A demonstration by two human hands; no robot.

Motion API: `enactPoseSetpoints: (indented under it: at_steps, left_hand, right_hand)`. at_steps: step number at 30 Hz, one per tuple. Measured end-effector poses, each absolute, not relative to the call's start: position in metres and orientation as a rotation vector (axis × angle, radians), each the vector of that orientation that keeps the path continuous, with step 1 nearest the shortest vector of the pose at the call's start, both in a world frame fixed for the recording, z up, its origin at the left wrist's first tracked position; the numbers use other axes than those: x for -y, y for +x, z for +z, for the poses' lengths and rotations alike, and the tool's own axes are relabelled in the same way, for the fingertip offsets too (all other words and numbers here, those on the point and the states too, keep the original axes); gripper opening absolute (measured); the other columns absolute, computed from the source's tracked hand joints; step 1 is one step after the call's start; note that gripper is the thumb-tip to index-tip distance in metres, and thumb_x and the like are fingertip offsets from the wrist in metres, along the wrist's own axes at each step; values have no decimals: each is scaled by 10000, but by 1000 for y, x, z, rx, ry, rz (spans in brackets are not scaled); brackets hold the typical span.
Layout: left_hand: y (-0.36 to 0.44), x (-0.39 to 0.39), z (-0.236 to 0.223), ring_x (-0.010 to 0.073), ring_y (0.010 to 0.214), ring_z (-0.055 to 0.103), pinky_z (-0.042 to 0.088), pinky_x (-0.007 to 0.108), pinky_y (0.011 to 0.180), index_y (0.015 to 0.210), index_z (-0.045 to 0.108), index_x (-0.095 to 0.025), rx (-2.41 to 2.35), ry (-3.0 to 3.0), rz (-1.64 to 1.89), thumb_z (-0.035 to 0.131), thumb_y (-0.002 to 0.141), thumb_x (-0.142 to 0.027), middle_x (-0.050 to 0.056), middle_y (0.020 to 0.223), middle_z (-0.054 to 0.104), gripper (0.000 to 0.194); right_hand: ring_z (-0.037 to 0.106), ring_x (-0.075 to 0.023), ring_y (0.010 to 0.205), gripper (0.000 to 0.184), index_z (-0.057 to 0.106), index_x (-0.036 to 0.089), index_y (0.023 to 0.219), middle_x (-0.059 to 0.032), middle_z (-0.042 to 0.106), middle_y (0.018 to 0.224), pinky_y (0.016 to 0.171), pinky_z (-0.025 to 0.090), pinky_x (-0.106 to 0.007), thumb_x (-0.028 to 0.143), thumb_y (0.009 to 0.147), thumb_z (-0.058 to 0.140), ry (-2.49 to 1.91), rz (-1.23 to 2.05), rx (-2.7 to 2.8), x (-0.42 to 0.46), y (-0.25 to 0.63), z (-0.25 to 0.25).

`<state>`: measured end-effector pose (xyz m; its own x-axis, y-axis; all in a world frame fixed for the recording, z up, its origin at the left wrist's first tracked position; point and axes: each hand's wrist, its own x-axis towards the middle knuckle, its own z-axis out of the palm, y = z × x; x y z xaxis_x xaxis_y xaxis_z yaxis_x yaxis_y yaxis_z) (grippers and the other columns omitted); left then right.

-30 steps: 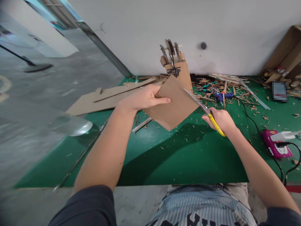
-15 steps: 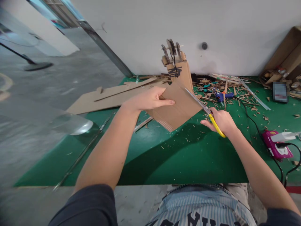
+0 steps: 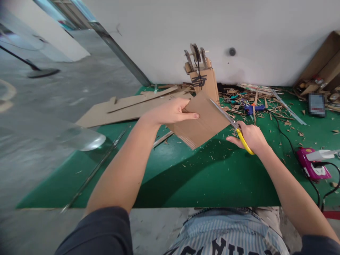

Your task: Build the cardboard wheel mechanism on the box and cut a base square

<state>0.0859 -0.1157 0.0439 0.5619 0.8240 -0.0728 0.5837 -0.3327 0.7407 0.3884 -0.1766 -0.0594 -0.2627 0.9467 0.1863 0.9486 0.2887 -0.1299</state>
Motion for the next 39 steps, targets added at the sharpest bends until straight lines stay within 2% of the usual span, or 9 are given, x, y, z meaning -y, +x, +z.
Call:
enactPoseSetpoints:
  at_steps: [2,7,11,17,21,26,29,34,39]
  left_hand:
    - [89,118,46,301,993,750,616,375,832,1088,722,-197,-1164,2061,384,700,811,-522,79,1035,790,427]
    - [91,120,46,292,1002,746,607,376,860,1046,708,-195,-1144,2037,401,714,802,-497,73,1061,783,388]
    - [90,116,40,285,986,752,603,365,835,1028,707,-195,-1099,1976,455,755,778,-468,67,1065,781,374]
    - [90,112,34,271,852,749,590,332,727,884,709,-194,-1048,1956,501,795,744,-474,52,883,774,324]
    - [91,110,32,273,765,740,531,288,583,874,726,-202,-1083,1993,459,811,730,-485,71,879,787,329]
    - [94,109,28,324,837,761,602,381,727,876,767,-198,-1012,1880,531,894,659,-420,83,890,787,335]
    - [96,109,28,339,854,764,616,419,758,852,765,-197,-1012,1822,530,911,636,-410,87,890,786,336]
    - [94,107,25,308,816,761,610,376,688,901,764,-209,-1033,1873,481,879,670,-459,81,928,796,359]
    - [96,105,18,317,933,764,606,370,741,991,766,-226,-930,1917,435,826,709,-487,78,966,800,389]
  right_hand:
    - [727,-314,708,846,574,123,1327,-119,767,824,590,359,-323,829,872,468,-1745,-21,2331,178,388,-58]
    - [700,-273,651,626,630,135,1127,-107,731,742,572,299,-312,694,977,391,-1788,-43,2293,178,383,-55]
    - [681,-261,620,591,636,141,1053,-111,720,716,573,269,-312,647,1011,333,-1816,-53,2301,175,382,-55]
    - [714,-300,692,642,606,134,1182,-116,747,777,581,256,-310,706,948,433,-1836,-68,2341,177,383,-54]
    - [726,-320,728,678,571,129,1258,-114,759,819,583,251,-313,714,929,474,-1830,-72,2367,179,384,-52]
    - [731,-310,734,492,605,149,1103,-125,759,813,596,259,-322,590,1006,409,-1883,-75,2354,177,382,-51]
    - [733,-307,735,469,608,156,1057,-130,760,814,597,260,-325,575,1017,398,-1893,-63,2351,175,382,-50]
    - [739,-330,760,542,592,137,1154,-124,762,813,599,253,-321,634,964,485,-1882,-69,2373,177,384,-51]
    - [740,-329,772,567,575,130,1221,-131,772,857,599,274,-319,620,939,532,-1866,-64,2394,180,384,-50]
